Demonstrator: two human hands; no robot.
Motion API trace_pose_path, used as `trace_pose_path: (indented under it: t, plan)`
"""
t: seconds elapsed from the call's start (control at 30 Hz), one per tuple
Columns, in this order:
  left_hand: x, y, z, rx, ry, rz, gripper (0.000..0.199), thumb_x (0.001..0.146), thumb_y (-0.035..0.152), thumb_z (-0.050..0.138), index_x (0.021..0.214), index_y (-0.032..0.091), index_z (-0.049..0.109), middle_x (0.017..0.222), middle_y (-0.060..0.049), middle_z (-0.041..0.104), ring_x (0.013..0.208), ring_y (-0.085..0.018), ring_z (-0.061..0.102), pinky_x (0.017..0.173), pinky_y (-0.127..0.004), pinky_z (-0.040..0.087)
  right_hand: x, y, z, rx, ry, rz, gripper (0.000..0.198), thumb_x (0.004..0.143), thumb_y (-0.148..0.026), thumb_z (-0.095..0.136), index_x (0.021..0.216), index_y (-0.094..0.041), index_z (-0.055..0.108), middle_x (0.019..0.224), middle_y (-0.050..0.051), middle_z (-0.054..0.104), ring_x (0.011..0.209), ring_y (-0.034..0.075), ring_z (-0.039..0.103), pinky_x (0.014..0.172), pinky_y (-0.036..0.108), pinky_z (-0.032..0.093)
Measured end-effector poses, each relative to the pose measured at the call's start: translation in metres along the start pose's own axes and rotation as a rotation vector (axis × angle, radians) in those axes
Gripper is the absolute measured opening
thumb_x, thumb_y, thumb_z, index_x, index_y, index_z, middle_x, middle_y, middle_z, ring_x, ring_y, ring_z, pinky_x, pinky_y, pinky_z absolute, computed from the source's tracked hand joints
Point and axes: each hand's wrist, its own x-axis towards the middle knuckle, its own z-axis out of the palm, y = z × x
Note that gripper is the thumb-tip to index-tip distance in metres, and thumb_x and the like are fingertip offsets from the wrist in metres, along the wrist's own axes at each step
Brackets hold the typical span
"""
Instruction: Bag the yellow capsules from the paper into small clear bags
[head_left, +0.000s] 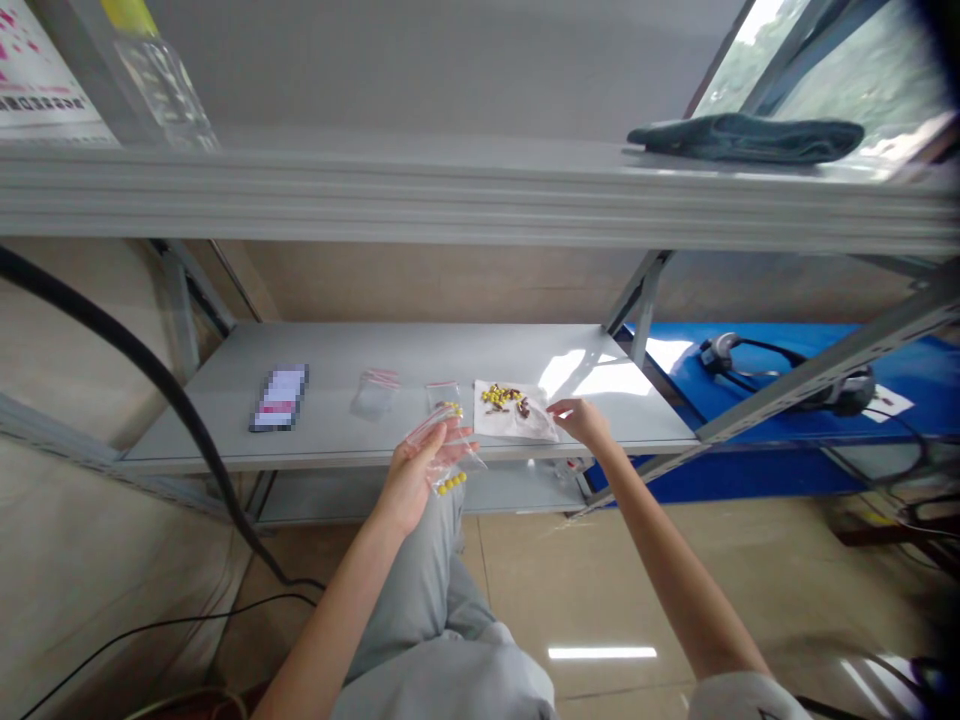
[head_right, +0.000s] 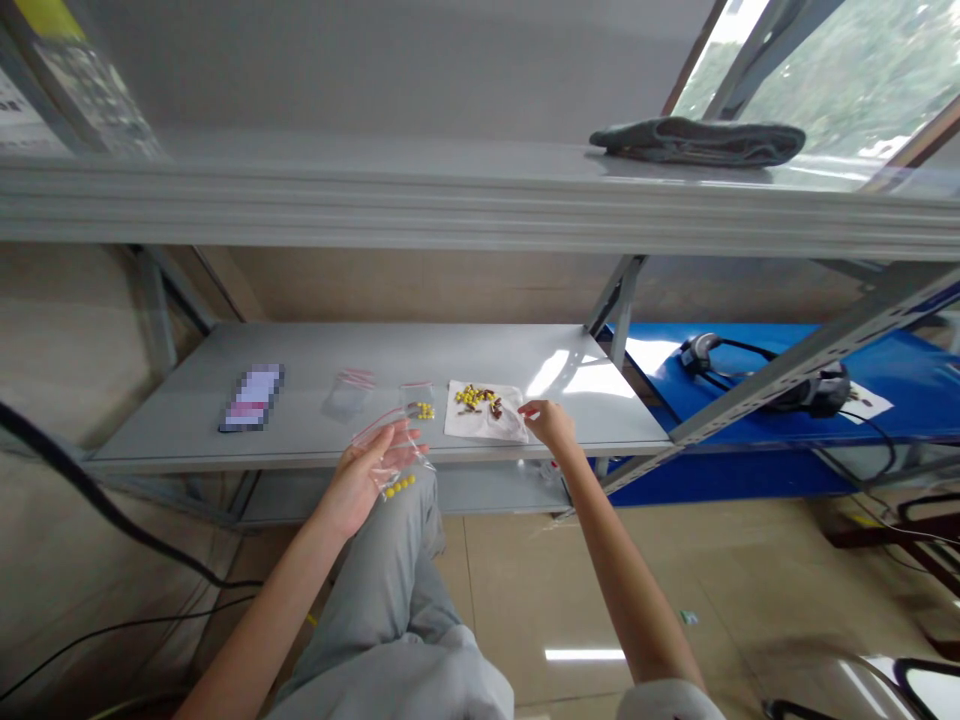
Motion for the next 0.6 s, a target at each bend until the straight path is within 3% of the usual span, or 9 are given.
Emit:
trace_pose_path:
  t: [0.37,0.6]
  plan:
    - [0.01,0.002,0.0,-0.017,0.106,0.027,0.031,0.062,0.03,0.078,0.085,0.015,0.063,0.081,-0.004,0.071,0.081,-0.021,0.069,0.079,-0.029,0.049,0.032,-0.005,-0.004,-0.078,-0.011,-0.12,0.025,0.079,-0.016,0.055,0.094,-0.026,0.072,0.096,0.002,0.07,0.08,0.016,0.064,0.061,0.02,0.041]
    - [0.003,0.013,0.006,-0.185,0.048,0.022,0.026,0.072,0.032,0.071,0.092,0.021,0.058,0.104,-0.005,0.068,0.1,-0.022,0.064,0.083,-0.033,0.051,0.045,-0.036,0.009,-0.134,0.027,-0.105,0.023,0.08,-0.023,0.054,0.095,-0.02,0.072,0.099,0.008,0.068,0.088,0.019,0.062,0.071,0.023,0.042]
